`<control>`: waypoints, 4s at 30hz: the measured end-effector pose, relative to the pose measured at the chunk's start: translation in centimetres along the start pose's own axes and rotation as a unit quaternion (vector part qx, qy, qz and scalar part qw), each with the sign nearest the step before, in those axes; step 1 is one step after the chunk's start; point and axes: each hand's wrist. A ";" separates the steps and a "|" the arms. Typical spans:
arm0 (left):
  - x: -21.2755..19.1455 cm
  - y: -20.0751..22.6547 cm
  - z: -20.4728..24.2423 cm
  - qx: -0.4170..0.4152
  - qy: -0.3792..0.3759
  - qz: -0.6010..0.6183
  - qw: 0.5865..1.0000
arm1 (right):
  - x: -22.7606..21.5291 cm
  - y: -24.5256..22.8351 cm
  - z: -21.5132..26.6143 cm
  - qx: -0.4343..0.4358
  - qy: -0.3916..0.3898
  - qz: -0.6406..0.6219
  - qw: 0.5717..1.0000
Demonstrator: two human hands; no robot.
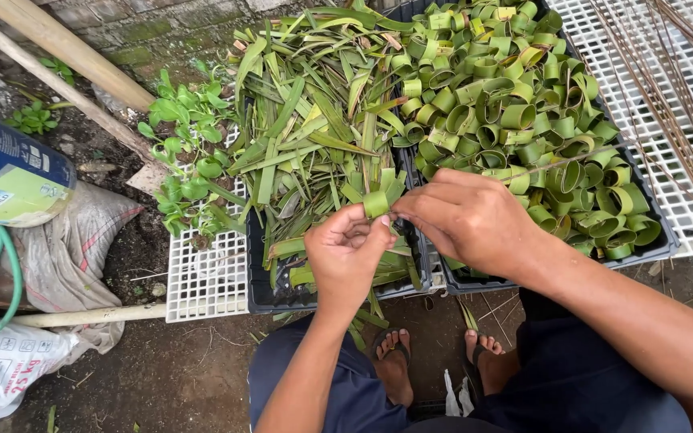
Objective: The person assembles small baskets by folding green leaves into loops and securing them with thin wooden sticks.
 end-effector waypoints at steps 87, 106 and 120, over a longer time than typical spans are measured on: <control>16.6 -8.2 -23.3 0.129 -0.261 -0.498 0.817 | -5.2 15.6 9.4 0.443 -0.041 0.086 0.892; 15.1 -11.3 -36.6 -0.039 -0.127 -0.461 0.877 | 5.8 38.2 2.7 0.366 -0.166 0.145 0.904; 11.0 -3.4 -25.2 0.038 -0.289 -0.434 0.852 | 0.7 34.8 -4.1 0.445 -0.337 0.078 0.826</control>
Point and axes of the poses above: each hand's wrist, its own z-axis away from the middle knuckle, its own x-axis out of the palm, y = z × x, and after that the axes turned 9 degrees about -x, right-handed
